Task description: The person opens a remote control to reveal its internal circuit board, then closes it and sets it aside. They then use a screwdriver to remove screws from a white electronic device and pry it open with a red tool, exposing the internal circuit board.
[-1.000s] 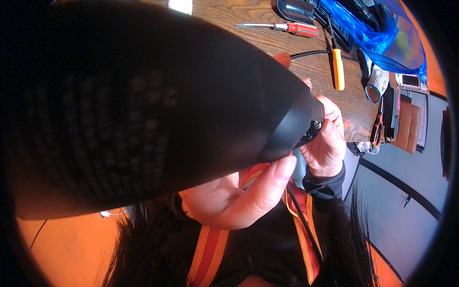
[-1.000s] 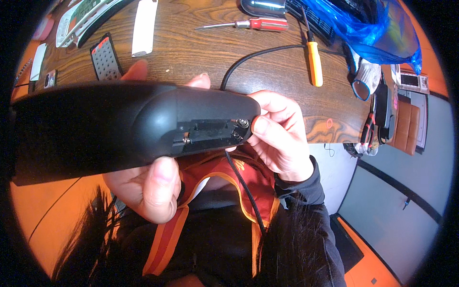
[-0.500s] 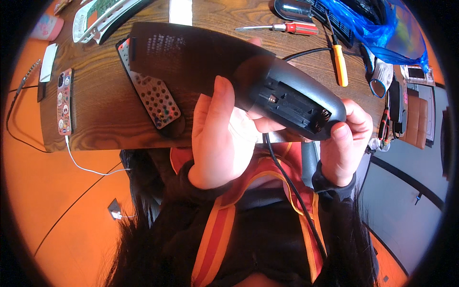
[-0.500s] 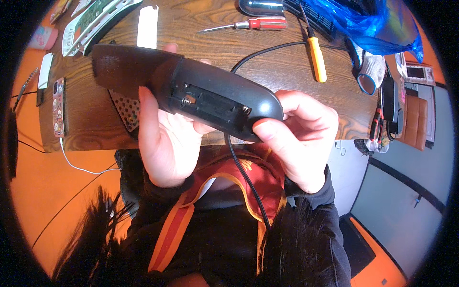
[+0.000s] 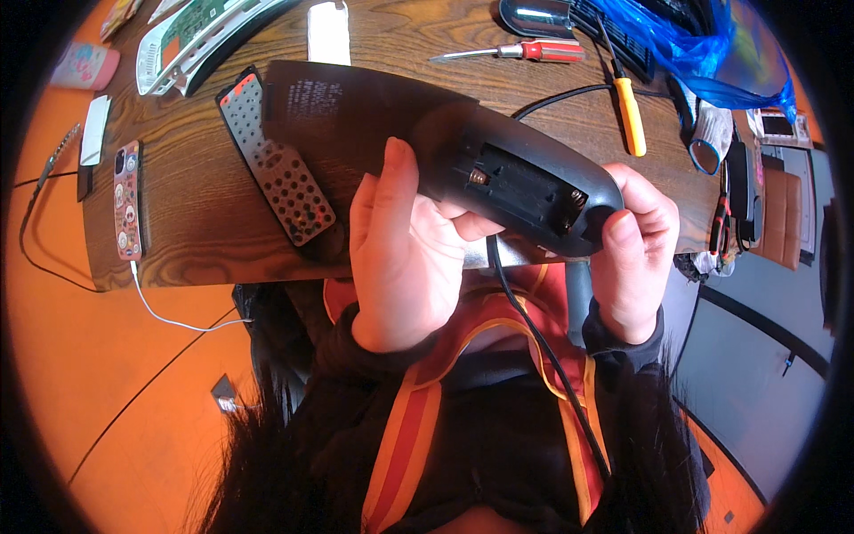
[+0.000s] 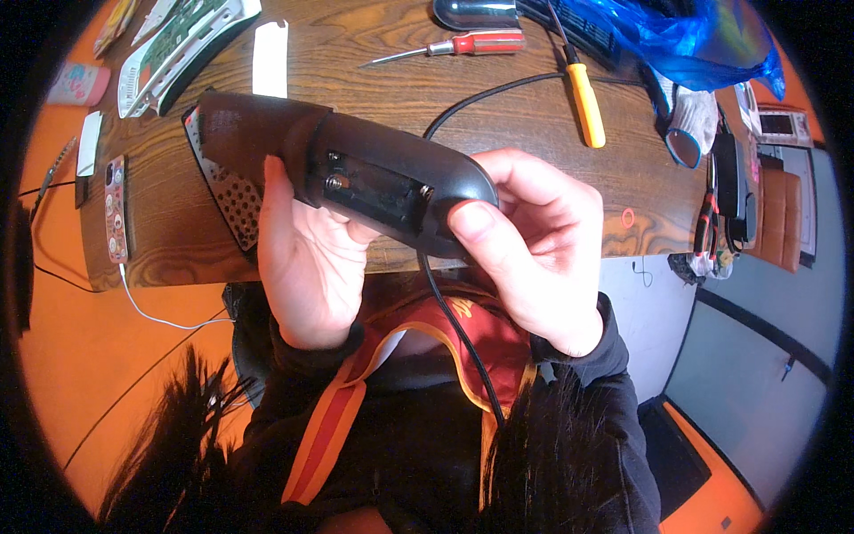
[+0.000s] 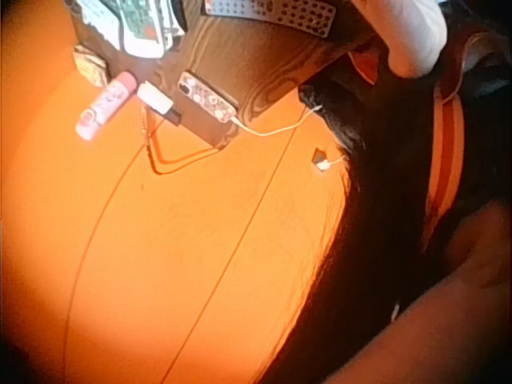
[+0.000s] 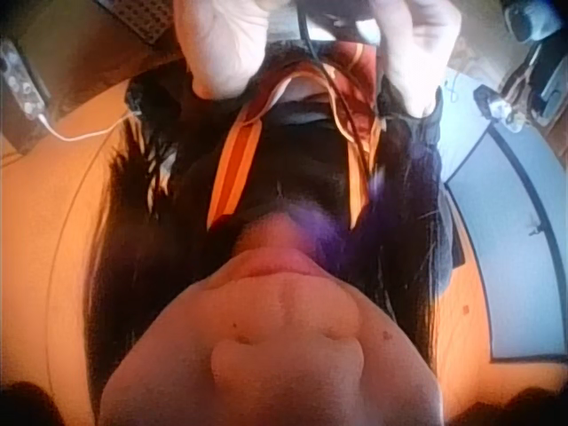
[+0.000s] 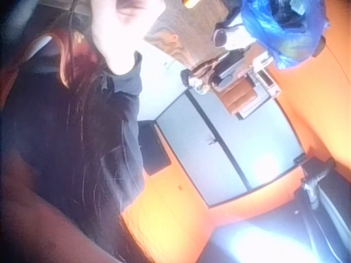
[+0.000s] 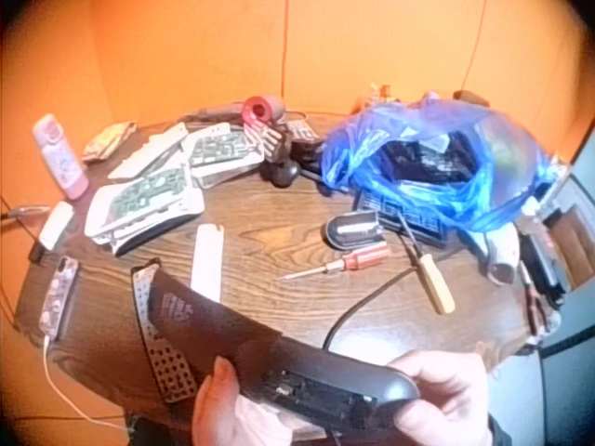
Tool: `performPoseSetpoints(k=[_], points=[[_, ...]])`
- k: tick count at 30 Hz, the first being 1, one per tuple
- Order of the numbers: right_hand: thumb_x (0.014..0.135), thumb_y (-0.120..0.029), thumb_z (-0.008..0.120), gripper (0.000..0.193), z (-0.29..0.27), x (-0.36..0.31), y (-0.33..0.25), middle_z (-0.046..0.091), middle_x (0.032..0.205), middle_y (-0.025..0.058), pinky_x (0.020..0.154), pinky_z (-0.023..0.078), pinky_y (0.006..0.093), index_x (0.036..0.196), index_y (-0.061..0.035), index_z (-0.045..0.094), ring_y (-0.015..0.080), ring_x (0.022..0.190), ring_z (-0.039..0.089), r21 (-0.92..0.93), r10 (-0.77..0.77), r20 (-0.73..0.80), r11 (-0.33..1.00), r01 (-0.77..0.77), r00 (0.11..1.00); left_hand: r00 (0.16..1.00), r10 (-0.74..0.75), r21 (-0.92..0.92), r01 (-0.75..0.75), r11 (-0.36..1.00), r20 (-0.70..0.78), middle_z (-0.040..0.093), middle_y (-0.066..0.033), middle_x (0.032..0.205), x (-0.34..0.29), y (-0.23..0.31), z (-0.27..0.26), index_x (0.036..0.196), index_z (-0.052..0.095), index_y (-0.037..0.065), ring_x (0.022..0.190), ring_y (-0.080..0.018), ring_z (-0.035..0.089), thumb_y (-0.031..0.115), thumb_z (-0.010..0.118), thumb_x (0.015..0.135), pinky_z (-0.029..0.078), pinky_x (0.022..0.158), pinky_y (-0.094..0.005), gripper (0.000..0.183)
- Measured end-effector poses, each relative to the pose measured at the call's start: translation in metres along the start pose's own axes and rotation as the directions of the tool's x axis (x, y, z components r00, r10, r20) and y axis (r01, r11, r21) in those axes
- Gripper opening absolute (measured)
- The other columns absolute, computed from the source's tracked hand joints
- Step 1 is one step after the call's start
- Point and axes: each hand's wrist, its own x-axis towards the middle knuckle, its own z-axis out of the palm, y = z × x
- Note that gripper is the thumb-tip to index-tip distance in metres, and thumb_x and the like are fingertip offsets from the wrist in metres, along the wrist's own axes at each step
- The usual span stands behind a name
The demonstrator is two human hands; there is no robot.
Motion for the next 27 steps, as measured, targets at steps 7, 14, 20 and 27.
performPoseSetpoints(k=[7, 14, 20, 27], points=[[0.078, -0.017, 0.064, 0.050, -0.005, 0.001, 0.002, 0.062, 0.088, 0.0085, 0.074, 0.044, 0.0217, 0.118, 0.0063, 0.045, 0.0098, 0.079, 0.057, -0.013, -0.055, 0.070, 0.998, 0.056, 0.996, 0.987, -0.050, 0.053, 0.059, 0.997, -0.152, 0.058, -0.0150, 0.101, -0.003, -0.005, 0.008, 0.106, 0.049, -0.001, 0.089, -0.0248, 0.061, 0.027, 0.043, 0.092, 0.053, 0.073, -0.0396, 0.032], [0.074, 0.000, 0.061, 0.034, -0.019, 0.003, 0.012, 0.059, 0.106, 0.0121, 0.087, 0.041, 0.0279, 0.108, 0.0052, 0.056, 0.0161, 0.097, 0.055, -0.314, 0.022, -0.024, 0.949, -0.028, 0.999, 0.992, 0.124, 0.606, -0.113, 0.787, 0.024, 0.056, -0.0030, 0.091, 0.006, -0.004, 0.012, 0.101, 0.051, -0.001, 0.080, -0.0067, 0.053, 0.009, 0.052, 0.088, 0.042, 0.072, -0.0190, 0.017], [0.075, -0.004, 0.064, 0.035, -0.041, -0.004, 0.040, 0.059, 0.106, 0.0138, 0.088, 0.041, 0.0316, 0.108, 0.0040, 0.054, 0.0194, 0.097, 0.056, 0.012, 0.087, 0.030, 0.996, -0.088, 0.996, 0.947, 0.314, 0.535, -0.298, 0.790, 0.063, 0.060, -0.0175, 0.098, 0.009, 0.015, 0.013, 0.108, 0.048, -0.008, 0.093, -0.0233, 0.058, 0.003, 0.046, 0.088, 0.046, 0.085, -0.0337, 0.023], [0.074, -0.008, 0.066, 0.037, -0.043, 0.004, 0.048, 0.060, 0.101, 0.0128, 0.085, 0.042, 0.0309, 0.107, 0.0044, 0.053, 0.0181, 0.091, 0.057, 0.064, 0.187, 0.067, 0.979, -0.191, 0.980, 0.935, 0.346, 0.626, -0.314, 0.714, 0.075, 0.061, -0.0073, 0.082, 0.005, 0.019, 0.022, 0.097, 0.056, -0.006, 0.075, -0.0086, 0.057, 0.006, 0.056, 0.085, 0.045, 0.063, -0.0216, 0.017]])
